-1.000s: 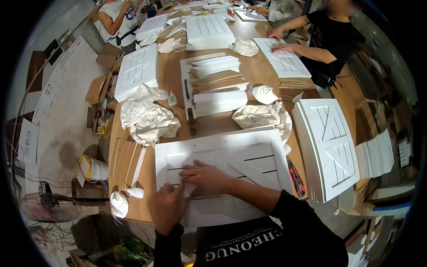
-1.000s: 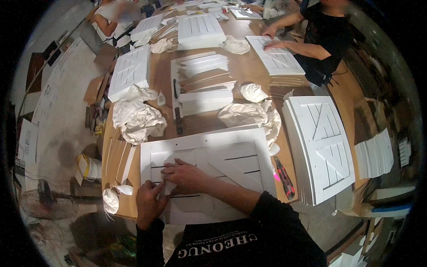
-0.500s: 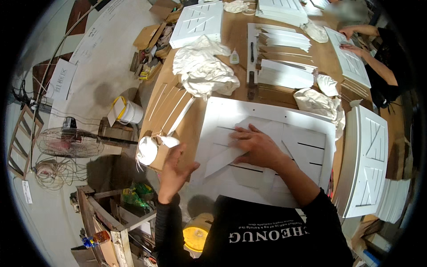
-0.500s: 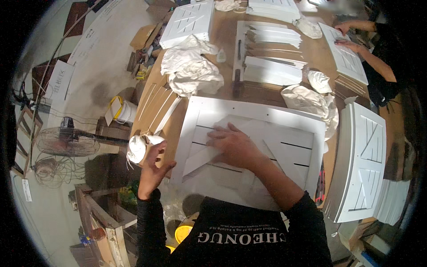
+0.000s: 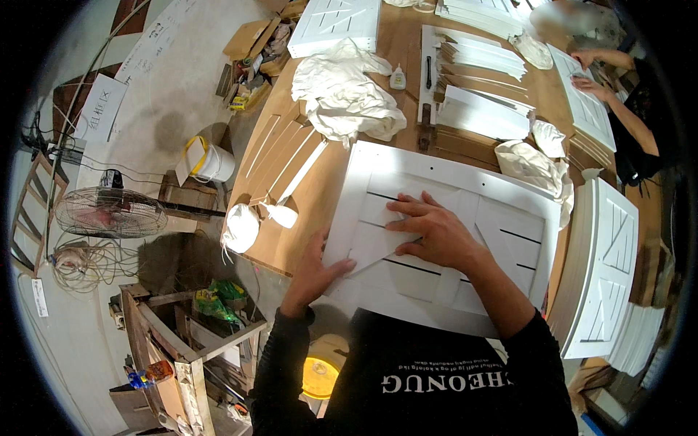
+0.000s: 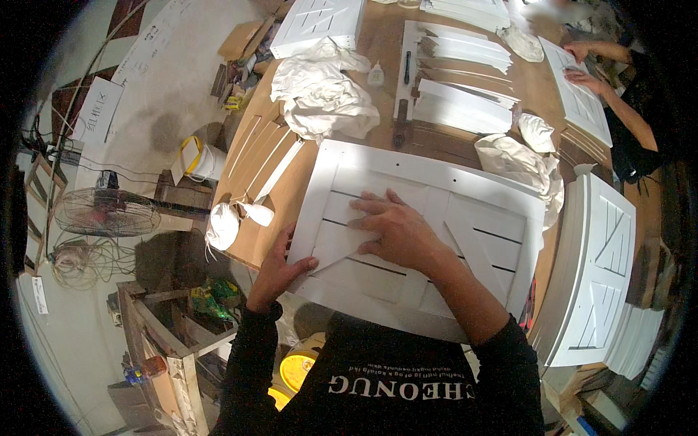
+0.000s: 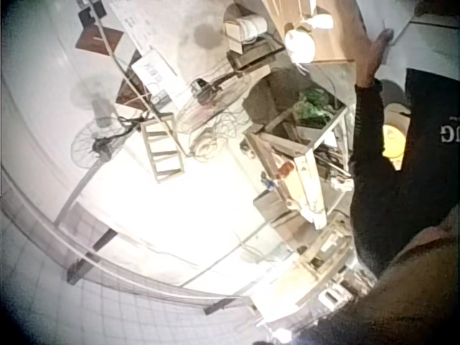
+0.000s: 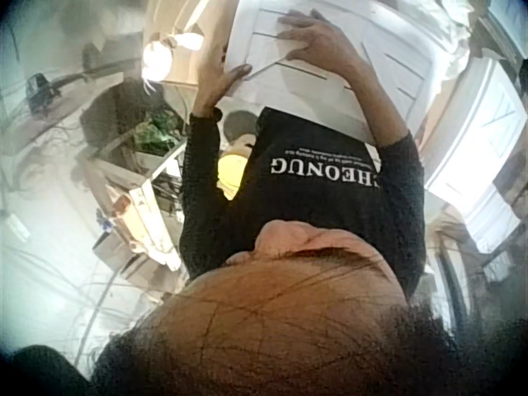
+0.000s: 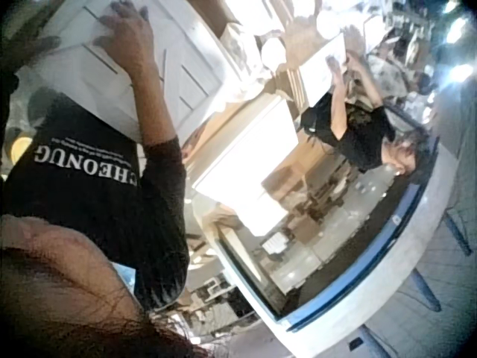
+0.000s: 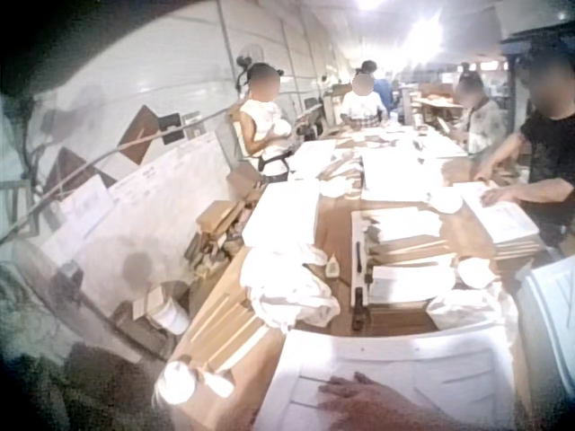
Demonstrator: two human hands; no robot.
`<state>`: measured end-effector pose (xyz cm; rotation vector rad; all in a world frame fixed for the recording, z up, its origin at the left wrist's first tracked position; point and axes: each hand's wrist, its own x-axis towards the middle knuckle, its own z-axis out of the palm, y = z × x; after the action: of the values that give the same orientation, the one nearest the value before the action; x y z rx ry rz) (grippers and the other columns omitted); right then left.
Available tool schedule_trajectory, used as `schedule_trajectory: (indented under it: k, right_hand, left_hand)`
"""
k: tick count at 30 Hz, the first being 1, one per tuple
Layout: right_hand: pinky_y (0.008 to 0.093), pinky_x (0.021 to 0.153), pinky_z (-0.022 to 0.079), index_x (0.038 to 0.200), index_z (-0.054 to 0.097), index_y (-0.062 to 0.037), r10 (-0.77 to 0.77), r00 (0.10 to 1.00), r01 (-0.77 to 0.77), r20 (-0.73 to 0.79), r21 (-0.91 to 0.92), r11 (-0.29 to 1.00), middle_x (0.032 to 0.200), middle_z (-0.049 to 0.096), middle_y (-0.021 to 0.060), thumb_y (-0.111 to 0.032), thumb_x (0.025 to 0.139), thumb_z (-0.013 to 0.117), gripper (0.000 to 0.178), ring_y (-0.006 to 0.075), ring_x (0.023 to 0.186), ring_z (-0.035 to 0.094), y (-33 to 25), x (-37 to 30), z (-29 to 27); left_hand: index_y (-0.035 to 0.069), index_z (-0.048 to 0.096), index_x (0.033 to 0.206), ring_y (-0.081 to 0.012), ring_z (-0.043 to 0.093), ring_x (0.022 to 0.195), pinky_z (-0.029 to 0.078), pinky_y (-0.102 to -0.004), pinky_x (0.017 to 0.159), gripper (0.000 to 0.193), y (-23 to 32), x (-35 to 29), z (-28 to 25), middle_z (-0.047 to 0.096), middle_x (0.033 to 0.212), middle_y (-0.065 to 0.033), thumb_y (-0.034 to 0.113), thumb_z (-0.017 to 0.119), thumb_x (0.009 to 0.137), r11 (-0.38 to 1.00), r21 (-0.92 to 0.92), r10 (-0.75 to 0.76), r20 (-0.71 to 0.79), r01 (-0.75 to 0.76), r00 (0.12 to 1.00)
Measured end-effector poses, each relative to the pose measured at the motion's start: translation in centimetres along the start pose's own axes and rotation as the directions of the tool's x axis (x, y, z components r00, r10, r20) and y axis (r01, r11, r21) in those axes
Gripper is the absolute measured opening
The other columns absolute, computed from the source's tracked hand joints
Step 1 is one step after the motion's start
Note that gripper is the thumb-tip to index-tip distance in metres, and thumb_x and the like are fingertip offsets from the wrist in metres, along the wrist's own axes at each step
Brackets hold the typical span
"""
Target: The person assembles white wood panels by hand, applying adhesive and attaching diagonal slats to the panel surfaces.
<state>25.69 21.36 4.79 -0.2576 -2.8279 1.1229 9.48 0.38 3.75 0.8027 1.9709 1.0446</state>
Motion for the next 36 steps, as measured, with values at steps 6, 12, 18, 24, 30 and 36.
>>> schedule_trajectory:
  k: [6,12,18,24,30,36]
  right_hand:
    - [0.0475,0.112,0.023,0.102,0.068,-0.0138,0.028,1.000,-0.028,-0.006,0.029,0.999,0.132,0.052,0.0062,-0.019,0.067,0.078,0.037,0.0237,0.131,0.039,-0.5,0.1,-0.1]
    - [0.0469,0.113,0.023,0.102,0.068,-0.0151,0.051,0.999,-0.051,-0.003,-0.020,0.998,0.134,0.051,0.0045,-0.021,0.068,0.079,0.036,0.0222,0.132,0.037,-0.7,0.3,0.0]
    - [0.0546,0.112,0.019,0.105,0.066,-0.0184,0.006,1.000,-0.005,0.010,-0.071,0.997,0.137,0.048,0.0020,-0.028,0.068,0.078,0.040,0.0279,0.135,0.032,-1.5,0.4,0.5]
    - [0.0628,0.109,0.012,0.105,0.066,-0.0226,0.027,0.999,-0.020,0.034,-0.185,0.982,0.135,0.049,-0.0016,-0.036,0.071,0.074,0.038,0.0338,0.137,0.025,-2.3,0.9,1.7]
    - [0.0621,0.110,0.012,0.105,0.065,-0.0215,0.009,1.000,-0.005,0.024,-0.193,0.981,0.135,0.049,-0.0019,-0.037,0.073,0.072,0.036,0.0336,0.137,0.025,-2.2,0.6,2.1]
    - [0.0644,0.109,0.011,0.107,0.063,-0.0183,-0.029,0.999,0.034,0.028,-0.197,0.980,0.135,0.048,-0.0016,-0.037,0.075,0.069,0.038,0.0338,0.136,0.025,-1.6,0.4,2.2]
  left_hand:
    - [0.001,0.040,0.132,-0.0268,0.050,0.112,0.038,-0.0375,0.097,0.073,1.0,-0.2,0.1,0.050,0.120,-0.0176,0.018,0.074,0.069,0.998,-0.061,0.000,-0.010,-0.001,1.000]
    - [0.002,0.036,0.136,-0.0280,0.046,0.116,0.035,-0.0381,0.100,0.078,-1.1,0.1,-0.6,0.049,0.121,-0.0170,0.021,0.074,0.070,0.995,0.090,0.033,0.072,-0.039,0.997]
    - [0.006,0.023,0.145,-0.0278,0.041,0.126,0.031,-0.0389,0.106,0.092,-0.4,-0.5,-0.5,0.040,0.139,-0.0179,0.022,0.073,0.071,0.999,0.023,-0.032,0.102,0.030,0.994]
    - [0.005,0.025,0.144,-0.0290,0.039,0.124,0.030,-0.0387,0.105,0.085,-1.7,-0.3,0.1,0.041,0.133,-0.0171,0.022,0.071,0.074,0.999,-0.029,0.031,0.057,-0.029,0.998]
    - [0.004,0.022,0.144,-0.0277,0.038,0.125,0.029,-0.0381,0.105,0.084,-2.5,-0.6,0.2,0.038,0.134,-0.0165,0.020,0.069,0.077,0.997,-0.077,0.035,0.073,-0.029,0.997]
    - [0.003,0.021,0.144,-0.0249,0.036,0.127,0.028,-0.0370,0.106,0.083,-0.6,-0.6,0.3,0.037,0.137,-0.0155,0.016,0.068,0.076,0.985,-0.164,-0.029,0.115,0.048,0.993]
